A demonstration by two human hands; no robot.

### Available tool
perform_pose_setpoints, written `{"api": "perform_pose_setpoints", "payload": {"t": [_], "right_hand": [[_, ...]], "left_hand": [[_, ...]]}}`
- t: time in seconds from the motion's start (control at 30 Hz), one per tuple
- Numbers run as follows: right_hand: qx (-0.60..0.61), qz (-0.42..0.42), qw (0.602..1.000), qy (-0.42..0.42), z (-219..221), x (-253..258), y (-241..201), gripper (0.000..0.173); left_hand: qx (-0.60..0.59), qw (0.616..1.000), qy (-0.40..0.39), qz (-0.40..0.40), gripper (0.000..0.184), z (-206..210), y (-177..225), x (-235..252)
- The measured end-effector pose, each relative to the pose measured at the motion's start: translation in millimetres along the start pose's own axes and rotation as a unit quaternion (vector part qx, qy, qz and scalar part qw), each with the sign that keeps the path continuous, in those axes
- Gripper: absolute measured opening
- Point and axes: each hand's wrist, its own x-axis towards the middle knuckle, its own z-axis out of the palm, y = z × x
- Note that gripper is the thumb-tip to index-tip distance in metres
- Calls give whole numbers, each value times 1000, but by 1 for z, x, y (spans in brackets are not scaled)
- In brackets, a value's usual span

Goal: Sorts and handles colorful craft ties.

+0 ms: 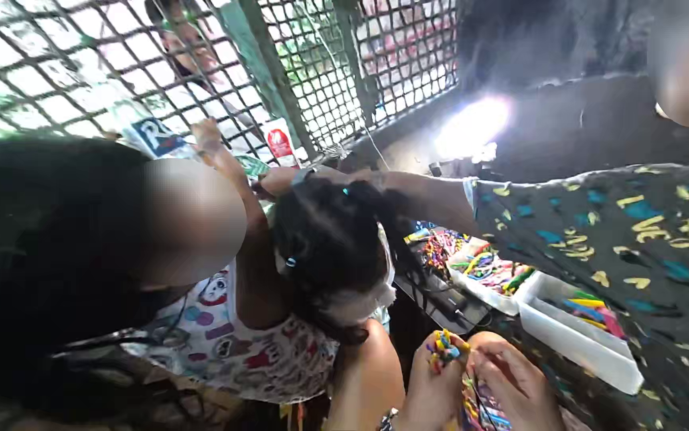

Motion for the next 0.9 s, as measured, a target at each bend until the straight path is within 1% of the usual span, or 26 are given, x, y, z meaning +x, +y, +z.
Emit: {"api": "perform_pose_setpoints", "payload": {"t": [0.03,0.07,0.1,0.13,0.2,0.23,0.3,0.33,0.37,0.4,0.47,0.5,0.53,0.57,0.63,0.7,0.73,0.77,0.8,0.83,0.87,0.9], "right_hand": [[76,64,995,-14,-3,-1,-3,12],[163,127,978,-24,-5,0,-4,13],[240,179,954,-36,-8,0,-5,18],[287,217,931,-57,-14,1,-6,21],[310,263,908,-98,-27,1,-7,23],[303,265,908,-115,-34,1,-6,22],[254,225,928,-156,-45,-1,-2,18],[218,194,941,-168,-47,-1,-4,16],[177,169,954,-175,-47,0,-14,15],[116,160,964,-179,-43,4,-41,15],[-16,188,964,-186,-20,24,-131,20],[-70,150,968,-189,-11,30,-157,22],[-92,75,977,-180,-6,30,-165,23],[-96,13,981,-171,-5,28,-161,23],[-100,-101,980,-138,0,24,-153,23],[-144,-160,969,-119,6,20,-168,25],[-178,-170,962,-119,8,18,-178,24],[-210,-157,956,-129,10,17,-186,23],[-231,-120,954,-150,9,16,-187,22],[-241,-83,952,-167,6,15,-178,20],[-240,-29,953,-184,2,12,-164,19],[-228,19,955,-187,-3,6,-144,18]], "left_hand": [[-28,1000,-8,3,15,2,2,-2],[-43,999,-26,11,14,2,2,-5],[-38,997,-54,28,15,1,2,-7],[-12,995,-83,46,17,-2,1,-8],[71,986,-129,84,17,-6,1,-9],[107,976,-151,112,15,-8,1,-9],[166,954,-179,174,12,-10,3,-9],[187,946,-186,188,12,-10,6,-10],[203,941,-187,195,12,-9,10,-13],[214,938,-185,199,12,-8,13,-16],[233,937,-175,193,15,-8,14,-20],[242,939,-164,182,18,-8,14,-22],[244,944,-152,161,22,-8,14,-23],[240,952,-139,129,28,-9,15,-26],[241,962,-108,72,34,-9,18,-28],[260,962,-77,32,34,-9,21,-30],[268,961,-69,19,34,-9,21,-30],[272,960,-63,7,33,-9,19,-31],[273,960,-58,-5,32,-9,18,-32],[269,962,-54,-20,31,-9,18,-33],[254,965,-53,-38,29,-10,18,-34],[225,971,-54,-57,26,-11,18,-34]]}}
